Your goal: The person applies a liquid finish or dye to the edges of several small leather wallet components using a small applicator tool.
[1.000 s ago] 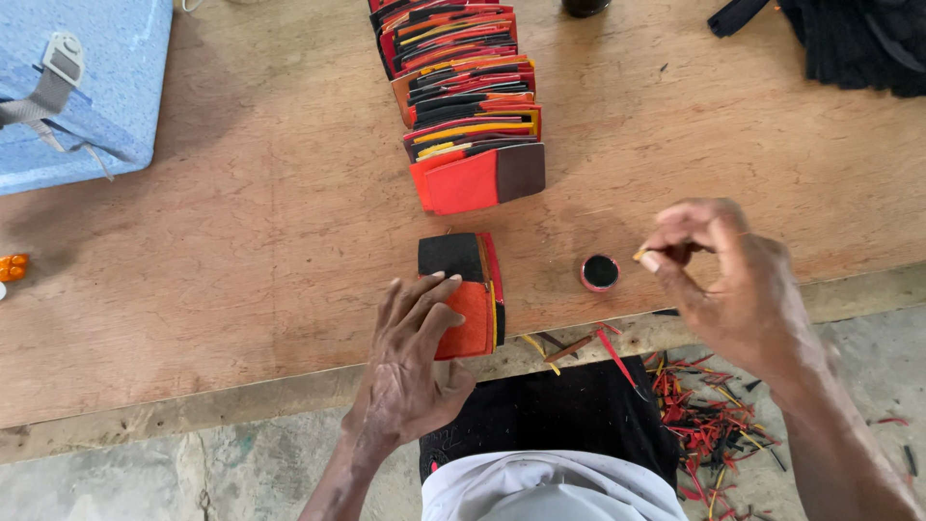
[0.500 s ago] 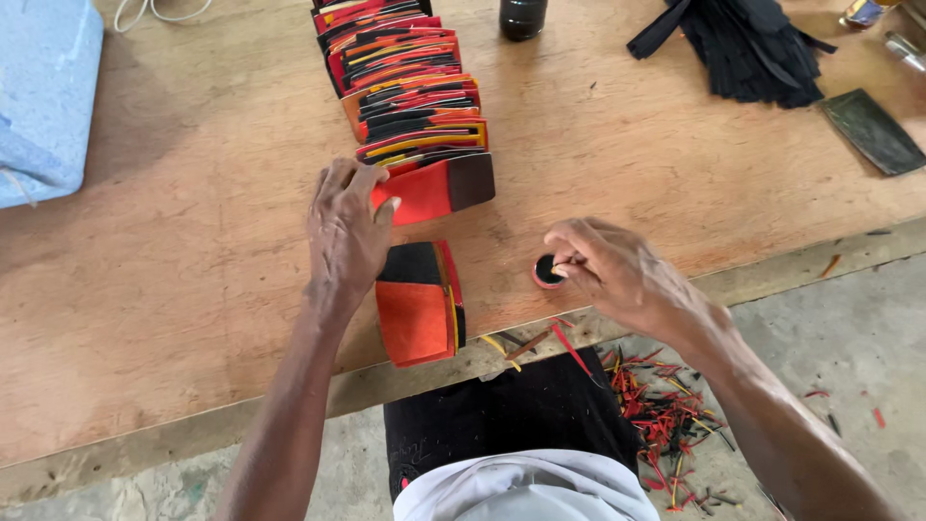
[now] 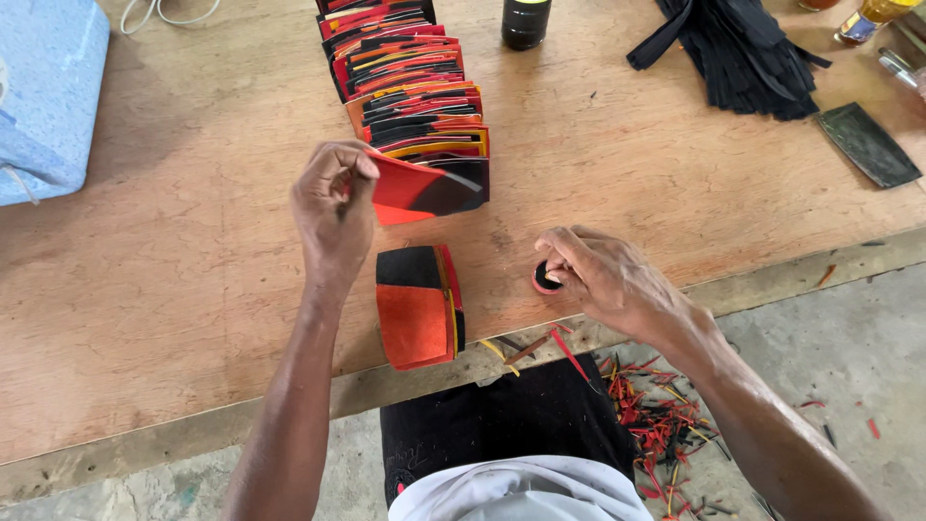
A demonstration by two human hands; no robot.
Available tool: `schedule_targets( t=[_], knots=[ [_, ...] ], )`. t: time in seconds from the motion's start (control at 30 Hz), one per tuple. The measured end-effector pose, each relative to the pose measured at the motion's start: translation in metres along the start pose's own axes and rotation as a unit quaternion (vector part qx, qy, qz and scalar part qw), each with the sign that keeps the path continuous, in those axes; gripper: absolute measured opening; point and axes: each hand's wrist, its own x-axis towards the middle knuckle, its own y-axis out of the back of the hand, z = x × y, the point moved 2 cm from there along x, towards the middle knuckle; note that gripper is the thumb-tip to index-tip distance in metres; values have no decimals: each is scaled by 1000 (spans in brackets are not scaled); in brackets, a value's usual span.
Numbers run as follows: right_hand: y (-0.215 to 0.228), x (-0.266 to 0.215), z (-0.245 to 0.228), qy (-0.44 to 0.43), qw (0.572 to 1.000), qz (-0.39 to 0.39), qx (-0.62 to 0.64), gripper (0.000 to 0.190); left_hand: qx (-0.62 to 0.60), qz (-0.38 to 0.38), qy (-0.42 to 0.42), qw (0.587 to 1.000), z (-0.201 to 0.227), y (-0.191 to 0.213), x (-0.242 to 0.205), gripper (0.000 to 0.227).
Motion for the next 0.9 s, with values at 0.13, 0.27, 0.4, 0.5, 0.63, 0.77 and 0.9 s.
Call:
schedule_targets(
  t=[0.13,0.27,0.4,0.5,0.63,0.77,0.9],
  knots=[
    [1,-1,-1,13,1000,5,-6,37,7,20,-48,999,17,8,2,22],
    [0,-1,0,7,1000,4,8,37,-213,20,54,975,23,6,0,35],
    [-1,-1,3,-1,1000,2,4,38,-394,46,110,911,23,7,-9,24],
    [2,1,2,1,1000,16,5,41,-421,36,165,891,27,6,-20,28],
    [17,0,-10,-26,992,114,37,42,-369,-17,199,908,39,-11,-38,37],
    [39,-5,-31,54,966,217,130,37,-369,-59,293,880,50,-32,-54,48],
    [44,4,-50,81,949,238,192,40,-373,-81,290,877,63,-44,-63,49]
  ],
)
